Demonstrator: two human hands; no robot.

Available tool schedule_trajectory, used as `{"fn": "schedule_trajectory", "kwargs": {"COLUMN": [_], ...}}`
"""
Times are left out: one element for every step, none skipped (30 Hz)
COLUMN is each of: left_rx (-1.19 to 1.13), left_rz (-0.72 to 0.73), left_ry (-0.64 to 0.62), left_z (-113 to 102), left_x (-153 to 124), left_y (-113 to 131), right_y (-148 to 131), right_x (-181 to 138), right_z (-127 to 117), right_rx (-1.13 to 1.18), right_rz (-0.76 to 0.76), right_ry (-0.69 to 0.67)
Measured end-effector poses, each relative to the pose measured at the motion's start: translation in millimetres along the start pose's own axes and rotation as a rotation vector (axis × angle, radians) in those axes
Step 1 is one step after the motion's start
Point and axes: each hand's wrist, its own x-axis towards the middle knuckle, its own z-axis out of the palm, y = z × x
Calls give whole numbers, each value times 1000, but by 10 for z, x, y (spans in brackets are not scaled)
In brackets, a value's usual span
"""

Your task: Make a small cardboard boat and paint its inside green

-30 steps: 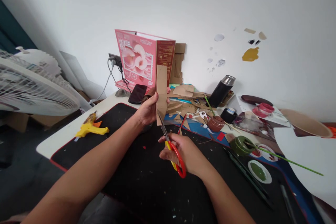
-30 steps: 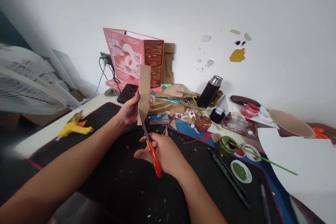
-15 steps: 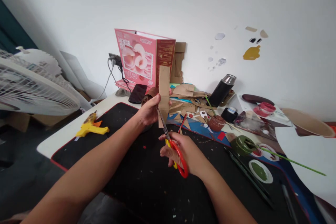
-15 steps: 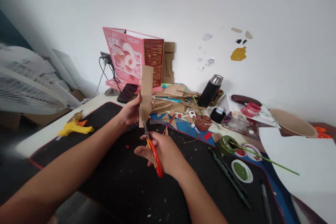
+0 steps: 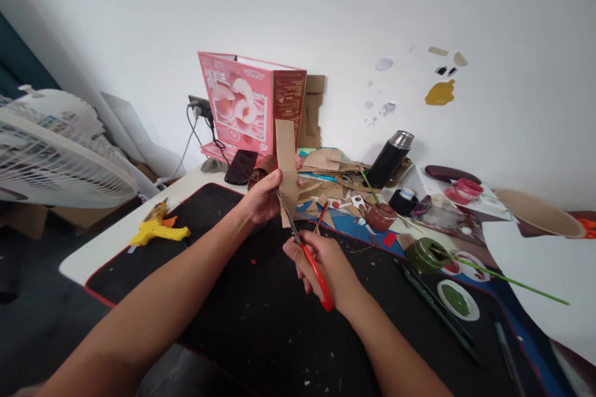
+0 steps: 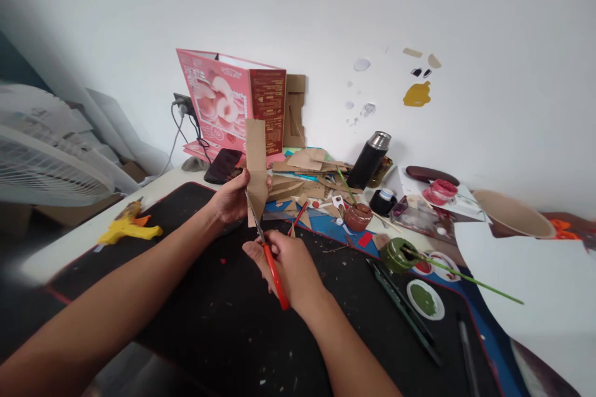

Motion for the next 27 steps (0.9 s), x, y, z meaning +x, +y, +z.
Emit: {"fn": "schedule_trajectory", "kwargs": {"left_rx": [0,-1,-2,-5,-7,-9,-10,-9,-9,-10,-14,-20,-27,-31,-33,-31,-27,-23,-20,-19,-18,-16,-12,-8,-4,-3,-5], "left_rz": [-5,-11,-16,-20,-23,-25,-28,-32,-35,-35,-32,-24,-14,-4,5,10,11,10,9,7,7,7,9,10,11,10,8], "left_ry": [2,7,15,21,24,23,20,16,15,19,30,46,64,81,94,104,111,116,120,122,122,120,117,114,112,112,114], "left_z": [-4,-11,-19,-28,-36,-43,-46,-47,-44,-37,-29,-21,-12,-6,-3,-4,-9,-17,-27,-38,-49,-59,-67,-72,-75,-74,-72], "left_x": [1,1,2,3,4,6,8,10,14,18,22,27,33,38,43,47,50,54,56,59,61,62,63,63,63,63,61], "left_y": [-2,-4,-7,-10,-13,-17,-19,-20,-20,-17,-13,-8,-2,3,7,10,10,8,6,2,-2,-6,-9,-11,-11,-10,-8], "right_y": [14,24,30,32,28,22,13,3,-8,-18,-28,-37,-46,-54,-60,-65,-67,-66,-62,-56,-48,-40,-31,-22,-13,-6,1], "right_x": [1,1,1,0,-2,-4,-7,-9,-11,-12,-13,-13,-13,-13,-13,-12,-11,-9,-6,-1,5,12,18,24,27,30,31], "right_z": [1,2,2,3,3,3,3,2,0,-2,-5,-8,-10,-11,-11,-10,-7,-4,0,4,7,10,13,16,19,22,25], "right_rx": [-11,-26,-41,-56,-70,-84,-96,-108,-119,-127,-136,-146,-158,-172,-186,-198,-209,-219,-234,-255,-280,-308,-335,-355,-367,-372,-372], "right_rz": [-5,-7,-9,-10,-9,-7,-7,-8,-10,-12,-13,-13,-14,-13,-11,-9,-9,-11,-19,-35,-57,-83,-107,-128,-142,-152,-157], "right_ry": [4,6,8,8,7,6,7,8,8,8,8,7,6,6,8,11,16,22,31,40,50,63,76,89,100,108,116]}}
